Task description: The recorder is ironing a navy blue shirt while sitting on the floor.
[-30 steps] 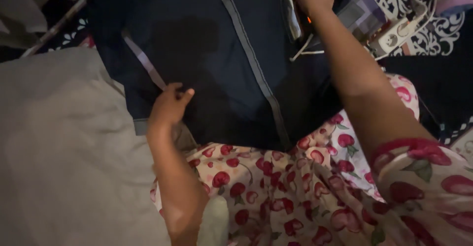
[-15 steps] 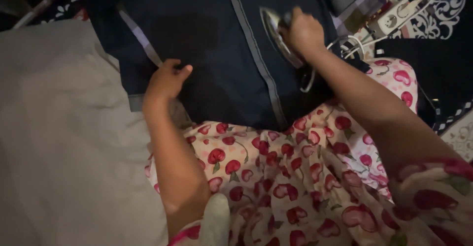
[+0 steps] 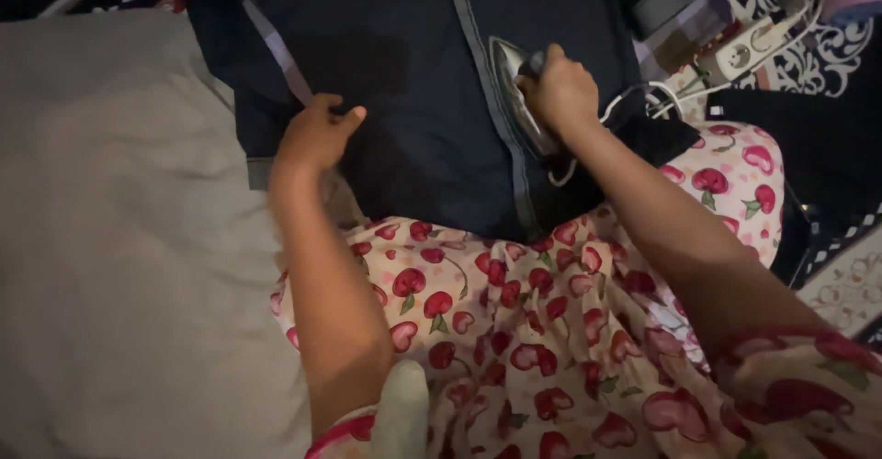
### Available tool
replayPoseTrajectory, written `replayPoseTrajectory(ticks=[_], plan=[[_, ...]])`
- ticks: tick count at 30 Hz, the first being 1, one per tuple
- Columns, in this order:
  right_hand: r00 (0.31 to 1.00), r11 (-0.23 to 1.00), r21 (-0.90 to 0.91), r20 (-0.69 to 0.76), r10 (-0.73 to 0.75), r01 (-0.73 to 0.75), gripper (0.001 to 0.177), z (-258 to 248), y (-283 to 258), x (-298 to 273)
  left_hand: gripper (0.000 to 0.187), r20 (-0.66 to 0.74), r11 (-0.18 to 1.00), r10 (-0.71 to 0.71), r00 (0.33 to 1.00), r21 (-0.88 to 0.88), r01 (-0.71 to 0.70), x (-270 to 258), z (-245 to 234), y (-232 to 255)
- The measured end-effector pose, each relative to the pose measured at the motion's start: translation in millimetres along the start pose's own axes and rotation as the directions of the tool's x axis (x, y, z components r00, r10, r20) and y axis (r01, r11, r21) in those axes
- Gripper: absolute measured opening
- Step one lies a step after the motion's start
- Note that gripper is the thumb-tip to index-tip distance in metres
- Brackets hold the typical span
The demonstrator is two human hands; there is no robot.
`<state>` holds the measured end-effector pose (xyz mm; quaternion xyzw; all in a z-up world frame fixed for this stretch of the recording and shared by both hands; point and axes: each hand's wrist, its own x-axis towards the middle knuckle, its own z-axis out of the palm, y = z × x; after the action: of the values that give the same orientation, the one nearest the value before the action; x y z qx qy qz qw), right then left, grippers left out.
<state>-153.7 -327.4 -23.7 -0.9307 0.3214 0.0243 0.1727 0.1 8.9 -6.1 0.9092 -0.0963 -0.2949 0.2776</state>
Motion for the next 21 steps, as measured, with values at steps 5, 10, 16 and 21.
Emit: replayPoseTrajectory(ticks=[5, 10, 16, 21], plan=[[0.998, 1.0, -0.001, -0.056, -0.014, 0.014, 0.052, 9.5, -10.3, 41.0, 0.065, 0.008, 1.0, 0.0, 1.0, 0.005, 0.0, -0.5, 2.0, 12.9], [0.973, 0.984, -0.009, -0.147, -0.179, 0.179, 0.055, 13.3, -17.4, 102.2, 0.064, 0.003, 1.0, 0.014, 1.0, 0.005, -0.014, -2.8, 5.0, 4.5], [0.958, 0.956, -0.09, -0.051, -0.283, 0.278, 0.059, 0.5, -13.7, 102.1, 0.063, -0.019, 1.0, -0.011, 1.0, 0.014, 0.011, -10.6, -2.1, 7.2], [0.979, 0.973, -0.122, -0.025, -0.2, 0.196, 0.058, -7.7, -24.9, 92.4, 0.064, 0.022, 0.999, -0.036, 0.999, 0.001, 0.036, -4.1, 0.4, 21.9]])
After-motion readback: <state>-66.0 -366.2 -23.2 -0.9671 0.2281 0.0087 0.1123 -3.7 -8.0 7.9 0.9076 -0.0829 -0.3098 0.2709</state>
